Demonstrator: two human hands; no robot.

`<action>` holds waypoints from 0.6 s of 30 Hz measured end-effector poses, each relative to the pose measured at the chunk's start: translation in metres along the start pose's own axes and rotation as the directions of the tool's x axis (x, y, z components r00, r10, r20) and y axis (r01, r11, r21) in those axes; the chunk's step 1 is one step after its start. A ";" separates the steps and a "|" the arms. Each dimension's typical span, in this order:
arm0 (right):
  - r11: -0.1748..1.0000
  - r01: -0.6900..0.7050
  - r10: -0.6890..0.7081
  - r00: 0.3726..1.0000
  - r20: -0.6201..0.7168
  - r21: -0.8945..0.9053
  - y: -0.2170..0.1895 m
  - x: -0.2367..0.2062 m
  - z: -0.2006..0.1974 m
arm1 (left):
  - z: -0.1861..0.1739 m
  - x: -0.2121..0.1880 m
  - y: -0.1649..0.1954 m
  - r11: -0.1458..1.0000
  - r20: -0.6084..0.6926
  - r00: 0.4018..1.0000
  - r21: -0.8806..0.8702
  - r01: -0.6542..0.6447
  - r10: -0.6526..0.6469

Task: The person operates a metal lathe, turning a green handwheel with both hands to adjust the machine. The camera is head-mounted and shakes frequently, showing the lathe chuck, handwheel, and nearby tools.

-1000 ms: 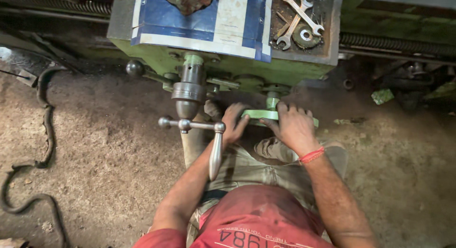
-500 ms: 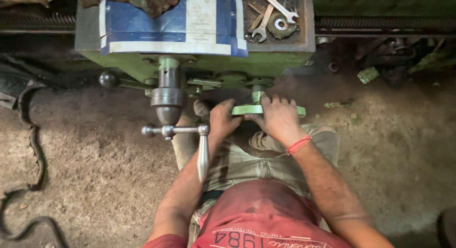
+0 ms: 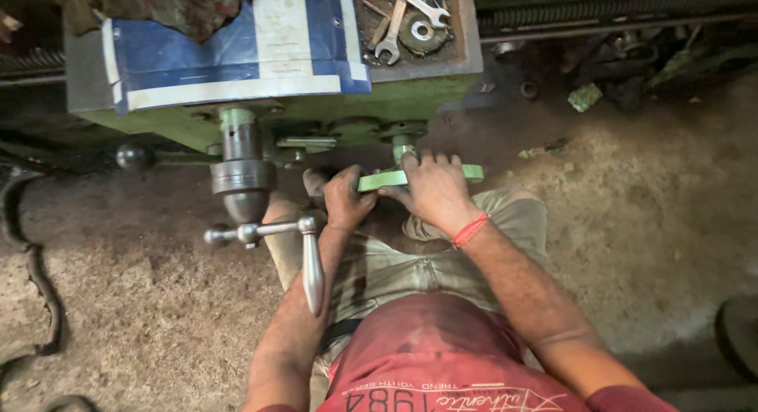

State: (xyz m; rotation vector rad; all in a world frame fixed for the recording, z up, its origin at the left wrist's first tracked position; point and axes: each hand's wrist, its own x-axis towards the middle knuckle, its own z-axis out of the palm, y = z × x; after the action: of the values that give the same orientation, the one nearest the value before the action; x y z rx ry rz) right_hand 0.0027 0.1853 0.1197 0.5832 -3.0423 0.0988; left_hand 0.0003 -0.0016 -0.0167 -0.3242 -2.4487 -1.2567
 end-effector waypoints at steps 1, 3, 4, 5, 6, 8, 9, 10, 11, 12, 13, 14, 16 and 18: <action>1.000 0.000 0.000 1.000 0.003 0.003 0.000 0.000 0.000 | 0.001 0.000 -0.002 1.000 -0.002 1.000 -0.002 -0.002 0.002; 1.000 -0.002 0.002 1.000 -0.005 0.002 0.000 0.000 0.001 | 0.003 -0.002 -0.006 1.000 -0.008 1.000 -0.008 -0.007 0.007; 1.000 -0.003 0.003 1.000 -0.017 -0.004 0.000 0.001 0.001 | 0.005 -0.003 -0.009 1.000 -0.013 1.000 -0.013 -0.009 0.009; 1.000 -0.005 0.004 1.000 -0.028 -0.009 -0.001 0.002 0.001 | 0.007 -0.004 -0.013 1.000 -0.017 1.000 -0.017 -0.010 0.010; 1.000 -0.010 0.010 1.000 -0.010 -0.015 -0.001 0.003 0.001 | 0.009 -0.006 -0.016 1.000 -0.008 1.000 -0.003 -0.001 0.001; 0.999 -0.021 0.022 0.999 0.030 -0.024 -0.002 0.003 0.000 | 0.013 -0.011 -0.024 0.999 0.013 1.000 0.026 0.020 -0.021; 1.000 -0.015 0.015 1.000 0.011 -0.015 -0.003 0.002 0.001 | 0.015 -0.014 -0.028 0.999 0.011 1.000 0.034 0.018 -0.018; 1.000 -0.010 0.010 1.000 -0.007 -0.006 -0.003 0.001 0.002 | 0.017 -0.016 -0.032 0.999 0.009 1.000 0.042 0.015 -0.016; 1.000 -0.006 0.006 1.000 -0.020 0.005 -0.003 0.000 0.004 | 0.018 -0.019 -0.036 0.999 0.010 1.000 0.050 0.017 -0.017; 1.000 0.004 -0.004 1.000 -0.019 -0.003 -0.001 -0.001 0.007 | 0.020 -0.021 -0.041 0.999 0.008 1.000 0.034 0.009 -0.010; 1.000 0.012 -0.012 1.000 -0.018 -0.009 0.001 -0.001 0.011 | 0.021 -0.022 -0.047 1.000 0.008 1.000 0.020 0.003 -0.003; 1.000 0.021 -0.021 1.000 -0.007 -0.010 0.004 -0.001 0.017 | 0.023 -0.023 -0.054 0.996 -0.026 0.998 0.063 -0.061 0.063; 0.997 0.049 -0.056 0.994 -0.099 -0.067 0.009 -0.003 0.031 | 0.027 -0.027 -0.069 0.993 0.068 0.997 0.115 -0.038 0.030; 0.975 0.069 -0.119 0.965 -0.232 -0.211 0.009 -0.013 0.045 | 0.031 -0.035 -0.085 0.989 0.106 0.993 0.136 -0.057 0.043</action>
State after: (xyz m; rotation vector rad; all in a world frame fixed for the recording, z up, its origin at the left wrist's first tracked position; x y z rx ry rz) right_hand 0.0099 0.1957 0.0733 0.6459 -2.7387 -0.1298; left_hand -0.0060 -0.0259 -0.1101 -0.4189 -2.5815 -1.0663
